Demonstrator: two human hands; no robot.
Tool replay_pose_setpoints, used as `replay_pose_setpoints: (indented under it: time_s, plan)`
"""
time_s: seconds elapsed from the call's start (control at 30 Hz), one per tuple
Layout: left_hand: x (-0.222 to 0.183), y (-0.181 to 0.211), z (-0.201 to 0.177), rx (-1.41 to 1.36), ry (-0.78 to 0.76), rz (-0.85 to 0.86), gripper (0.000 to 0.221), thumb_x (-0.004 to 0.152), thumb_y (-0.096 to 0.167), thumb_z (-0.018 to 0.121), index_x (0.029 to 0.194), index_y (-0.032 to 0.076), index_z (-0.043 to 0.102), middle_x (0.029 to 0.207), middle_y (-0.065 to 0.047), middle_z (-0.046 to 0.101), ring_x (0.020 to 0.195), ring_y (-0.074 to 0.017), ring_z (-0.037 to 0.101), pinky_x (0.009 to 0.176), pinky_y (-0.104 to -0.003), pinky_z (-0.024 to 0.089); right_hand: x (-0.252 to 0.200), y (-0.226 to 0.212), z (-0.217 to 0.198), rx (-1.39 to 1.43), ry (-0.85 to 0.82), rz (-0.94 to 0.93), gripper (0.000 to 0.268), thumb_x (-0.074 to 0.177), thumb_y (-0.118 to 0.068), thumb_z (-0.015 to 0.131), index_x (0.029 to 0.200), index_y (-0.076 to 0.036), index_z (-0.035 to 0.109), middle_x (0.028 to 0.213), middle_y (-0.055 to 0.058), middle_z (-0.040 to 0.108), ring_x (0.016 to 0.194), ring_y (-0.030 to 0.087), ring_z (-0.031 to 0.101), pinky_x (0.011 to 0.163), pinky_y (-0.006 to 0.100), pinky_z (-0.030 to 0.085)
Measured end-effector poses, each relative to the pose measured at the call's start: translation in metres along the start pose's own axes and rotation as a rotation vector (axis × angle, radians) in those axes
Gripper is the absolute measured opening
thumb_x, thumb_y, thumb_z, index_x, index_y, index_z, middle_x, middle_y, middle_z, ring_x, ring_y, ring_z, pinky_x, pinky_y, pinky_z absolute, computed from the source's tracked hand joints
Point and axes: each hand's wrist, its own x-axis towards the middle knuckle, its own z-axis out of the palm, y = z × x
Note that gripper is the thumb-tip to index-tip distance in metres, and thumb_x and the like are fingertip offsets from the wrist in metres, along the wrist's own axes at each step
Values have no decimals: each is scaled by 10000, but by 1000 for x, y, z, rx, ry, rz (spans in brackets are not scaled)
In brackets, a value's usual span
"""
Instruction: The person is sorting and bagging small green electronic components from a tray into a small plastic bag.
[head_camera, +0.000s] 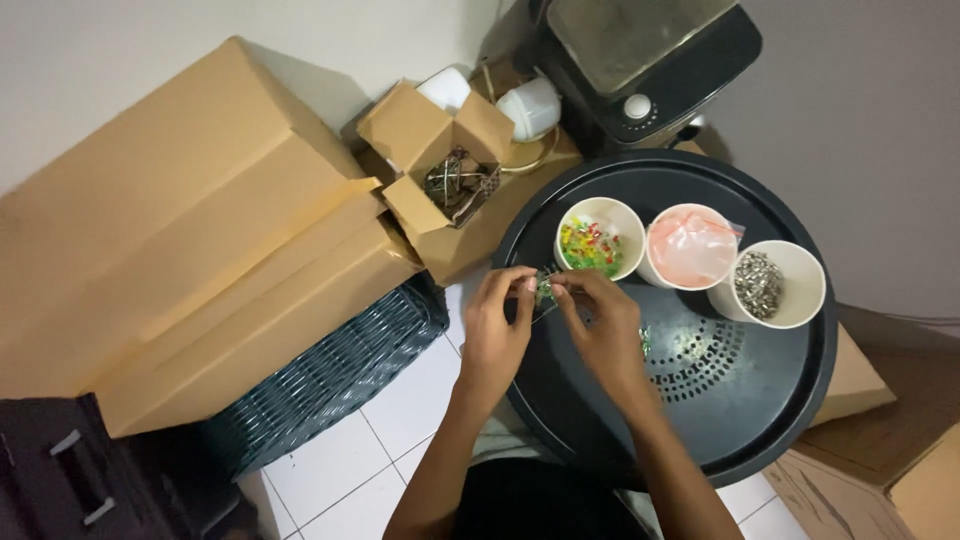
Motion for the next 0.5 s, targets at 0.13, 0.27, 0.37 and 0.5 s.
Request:
replay_pose_setpoints:
  time_s: [0.13,0.27,0.37,0.5]
  plan:
    - [-1,-7,1,26,-41,-48,146,1013,125,640,1124,52,700,950,-142,699,896,-282,754,727,-361,639,0,15,6,-266,-62,-73,126,956,18,693,1071,5,745,980,194,740,892,367,754,734,467,645]
    - [-4,-8,6,182,-221,-63,140,976,14,635,1093,35,709,990,-165,706,932,-298,746,768,-378,632,-6,42,16,-529,-151,-57,112,973,25,645,1045,19,730,950,198,734,870,380,756,713,443,647]
    - [-10,-12,15,288,-333,-47,199,957,-37,616,1135,7,692,1018,-188,686,941,-313,730,751,-378,622,-14,58,20,-760,-210,-36,163,937,-3,679,1092,-37,716,984,141,714,890,322,757,726,386,650]
    - [-9,2,19,468,-396,-60,261,932,-56,633,1184,-8,679,1056,-176,665,949,-264,708,721,-329,620,-10,66,23,-811,-233,-26,281,908,6,708,1183,-51,695,1092,158,678,960,326,742,778,374,634]
